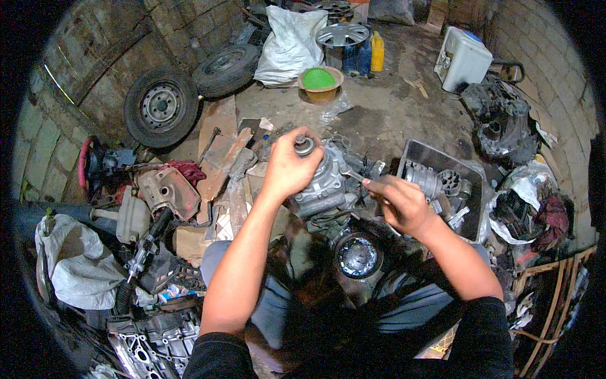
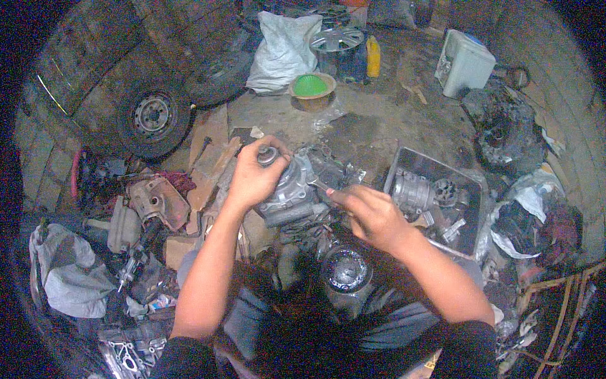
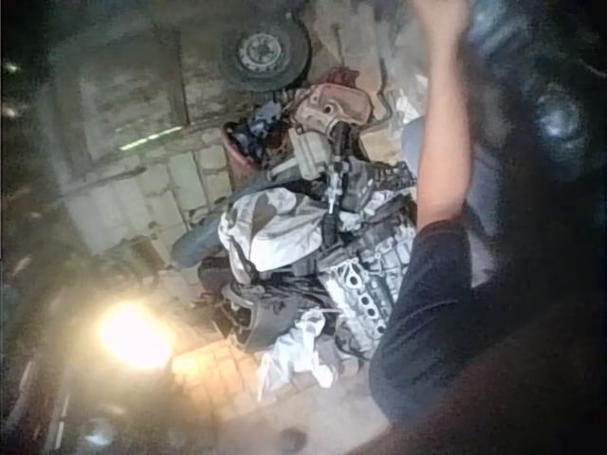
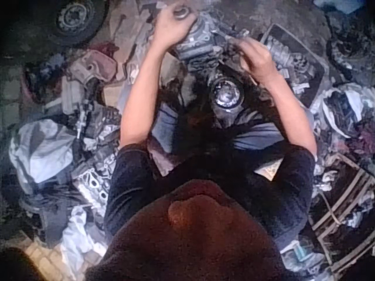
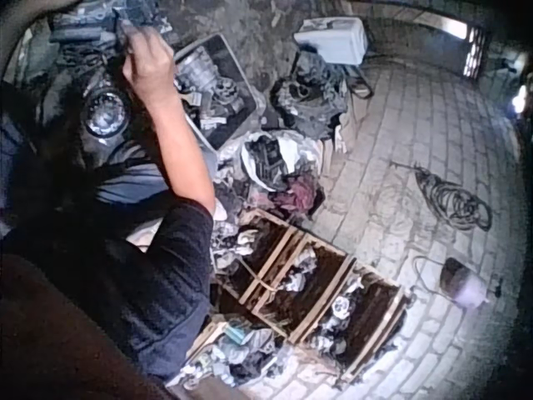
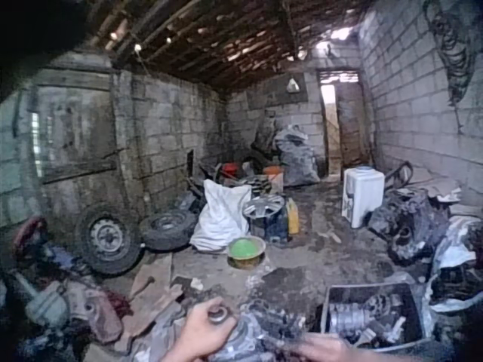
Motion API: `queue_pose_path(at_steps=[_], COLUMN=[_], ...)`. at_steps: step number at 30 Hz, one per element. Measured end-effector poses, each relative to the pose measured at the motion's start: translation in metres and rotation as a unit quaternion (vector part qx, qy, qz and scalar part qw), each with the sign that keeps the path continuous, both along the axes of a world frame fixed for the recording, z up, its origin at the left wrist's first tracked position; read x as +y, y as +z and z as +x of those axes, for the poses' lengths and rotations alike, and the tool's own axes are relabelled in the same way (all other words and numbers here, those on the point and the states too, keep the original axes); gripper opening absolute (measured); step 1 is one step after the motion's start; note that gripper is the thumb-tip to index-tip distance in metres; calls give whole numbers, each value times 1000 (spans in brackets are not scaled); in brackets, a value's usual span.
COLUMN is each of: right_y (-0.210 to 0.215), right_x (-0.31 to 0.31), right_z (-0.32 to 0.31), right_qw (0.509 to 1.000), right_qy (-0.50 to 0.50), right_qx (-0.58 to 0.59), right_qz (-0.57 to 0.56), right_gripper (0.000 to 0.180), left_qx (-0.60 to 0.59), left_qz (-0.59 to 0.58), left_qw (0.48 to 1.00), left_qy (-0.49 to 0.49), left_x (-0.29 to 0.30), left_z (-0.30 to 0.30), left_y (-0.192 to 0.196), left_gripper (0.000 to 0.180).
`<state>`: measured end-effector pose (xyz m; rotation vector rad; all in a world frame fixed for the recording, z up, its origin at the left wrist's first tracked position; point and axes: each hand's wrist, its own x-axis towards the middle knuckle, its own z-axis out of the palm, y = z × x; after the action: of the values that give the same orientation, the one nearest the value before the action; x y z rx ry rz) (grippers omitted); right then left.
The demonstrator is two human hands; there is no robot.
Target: The person uses a wrench to loosen and tighten bolts on a metallic engine component while sitting on the floor. They repeatedly adjust the wrench and reposition the part to access different bolts.
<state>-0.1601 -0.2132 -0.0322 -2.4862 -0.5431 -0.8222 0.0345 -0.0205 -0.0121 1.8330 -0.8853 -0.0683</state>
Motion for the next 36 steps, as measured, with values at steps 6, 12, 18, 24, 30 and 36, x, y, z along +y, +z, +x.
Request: queue_pose_path(at_steps=[6,12,18,24,30,36], right_y=[17,28,19,12,17,28], right_x=[-27,-46,-44,-21,-30,-49], right_z=[7,43,87,121,123,80], right_qw=[996,973,963,954,954,981], right_qy=[-46,-74,-59,-27,-84,-93], right_qx=[77,31,-55,-135,-169,-79], right_qz=[-17,-215,-257,-265,-233,-151], right_gripper=[60,40,26,21,24,42], left_qx=[10,14,16,39,22,-3], left_qz=[10,9,2,2,7,3], left_qw=[1000,1000,1000,999,1000,1000], left_qy=[9,10,9,14,9,7], left_x=[0,2,-1,4,3,2], left_z=[-5,-4,-4,-6,-6,-3], left_y=[6,7,5,7,7,4], left_gripper=[7,6,7,6,6,9])
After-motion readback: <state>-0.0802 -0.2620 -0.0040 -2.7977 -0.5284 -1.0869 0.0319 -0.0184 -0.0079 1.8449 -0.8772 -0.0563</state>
